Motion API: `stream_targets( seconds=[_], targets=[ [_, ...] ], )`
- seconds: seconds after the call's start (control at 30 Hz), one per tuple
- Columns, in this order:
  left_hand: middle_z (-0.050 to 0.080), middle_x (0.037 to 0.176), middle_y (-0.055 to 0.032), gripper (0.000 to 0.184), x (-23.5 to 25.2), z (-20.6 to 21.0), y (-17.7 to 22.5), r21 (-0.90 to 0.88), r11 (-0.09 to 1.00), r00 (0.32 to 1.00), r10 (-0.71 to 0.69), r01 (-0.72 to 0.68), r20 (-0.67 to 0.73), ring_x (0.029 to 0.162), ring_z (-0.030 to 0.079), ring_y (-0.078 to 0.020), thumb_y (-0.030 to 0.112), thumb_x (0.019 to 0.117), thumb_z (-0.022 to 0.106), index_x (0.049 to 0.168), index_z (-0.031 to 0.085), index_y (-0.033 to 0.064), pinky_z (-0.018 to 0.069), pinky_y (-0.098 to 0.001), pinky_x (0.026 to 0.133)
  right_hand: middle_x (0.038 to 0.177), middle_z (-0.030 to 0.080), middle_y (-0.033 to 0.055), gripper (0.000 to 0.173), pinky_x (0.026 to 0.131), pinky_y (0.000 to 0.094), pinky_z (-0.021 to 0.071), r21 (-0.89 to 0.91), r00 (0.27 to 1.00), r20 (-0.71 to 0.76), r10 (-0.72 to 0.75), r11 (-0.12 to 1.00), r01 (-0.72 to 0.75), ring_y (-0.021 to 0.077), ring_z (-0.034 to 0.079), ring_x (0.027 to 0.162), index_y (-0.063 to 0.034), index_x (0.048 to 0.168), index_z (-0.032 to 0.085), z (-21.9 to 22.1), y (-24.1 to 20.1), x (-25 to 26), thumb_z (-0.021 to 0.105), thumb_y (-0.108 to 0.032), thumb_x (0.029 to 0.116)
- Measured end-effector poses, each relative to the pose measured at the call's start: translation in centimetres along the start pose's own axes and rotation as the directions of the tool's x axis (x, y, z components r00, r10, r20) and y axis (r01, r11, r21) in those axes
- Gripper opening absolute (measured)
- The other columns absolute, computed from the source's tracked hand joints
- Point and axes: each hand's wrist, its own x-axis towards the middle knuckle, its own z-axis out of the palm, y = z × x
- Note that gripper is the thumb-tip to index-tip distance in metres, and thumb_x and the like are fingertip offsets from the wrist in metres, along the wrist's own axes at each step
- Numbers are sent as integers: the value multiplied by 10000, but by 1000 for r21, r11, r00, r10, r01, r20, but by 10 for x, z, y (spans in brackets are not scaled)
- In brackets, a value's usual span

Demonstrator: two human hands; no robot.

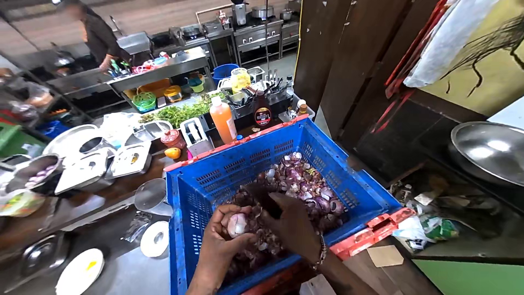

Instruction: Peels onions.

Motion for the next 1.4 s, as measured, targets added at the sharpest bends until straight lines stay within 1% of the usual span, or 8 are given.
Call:
stream_targets(
  seconds=[0.2,0.37,0.57,0.93,1.0,1.13,1.33,1.4],
  targets=[
    [619,1177,-173,706,-2,-3,0,11,980,977,-199,201,-80,893,659,-276,95,742,879,1371,567,23,613,-368,695,1322,606,62,478,825,433,616,-259,999,16,46,965,-40,195,679,1009,-185,1419,610,-21,-2,6,646,-322,963],
    [604,1241,-184,604,-7,-3,2,-68,954,956,-293,291,-15,1031,657,-286,-12,850,664,1417,459,-8,601,-417,850,967,694,14,361,759,367,588,-77,975,152,-162,982,175,135,673,853,-135,1163,693,-19,-16,-16,445,-387,1087],
    [662,1217,-190,548,-9,-5,5,43,974,972,-225,222,73,942,697,-292,70,890,749,1392,545,-10,625,-396,779,974,675,55,321,687,362,592,-274,921,221,-320,886,373,195,689,853,-137,1149,693,-4,-16,-32,456,-344,1086],
    [669,1129,-224,464,-8,0,9,-95,965,969,-245,245,16,873,695,-279,77,928,692,1343,549,-72,617,-396,767,935,655,40,246,589,338,575,-424,948,24,-318,856,297,186,676,799,-193,1137,739,19,-13,-36,532,-289,1044],
    [672,1094,-221,453,-6,1,12,-113,961,968,-252,251,13,854,692,-267,81,925,698,1326,557,-76,614,-387,763,939,664,30,256,604,327,579,-370,953,-7,-304,886,280,167,679,799,-194,1146,749,19,-14,-35,535,-291,1043],
    [678,1136,-225,500,-9,1,11,-50,972,972,-231,229,-49,910,707,-306,65,883,744,1339,576,-53,632,-421,780,955,697,14,320,771,312,586,98,979,17,-202,975,199,102,667,850,-100,1097,719,-5,-9,-24,509,-341,1083],
    [735,1039,-133,403,-17,15,7,248,964,993,-69,92,-99,908,731,-242,50,813,769,1187,637,-19,637,-350,783,1021,741,-34,289,791,287,600,13,957,49,-286,958,286,47,688,901,-161,1117,773,-2,-10,-20,634,-385,999],
    [737,1074,-111,450,-18,14,6,295,953,995,-50,74,-88,931,730,-229,69,822,775,1244,636,-5,637,-345,803,990,740,-37,249,756,273,594,-3,944,43,-328,944,329,45,682,868,-170,1069,784,3,-9,-18,648,-364,994]
  ],
)
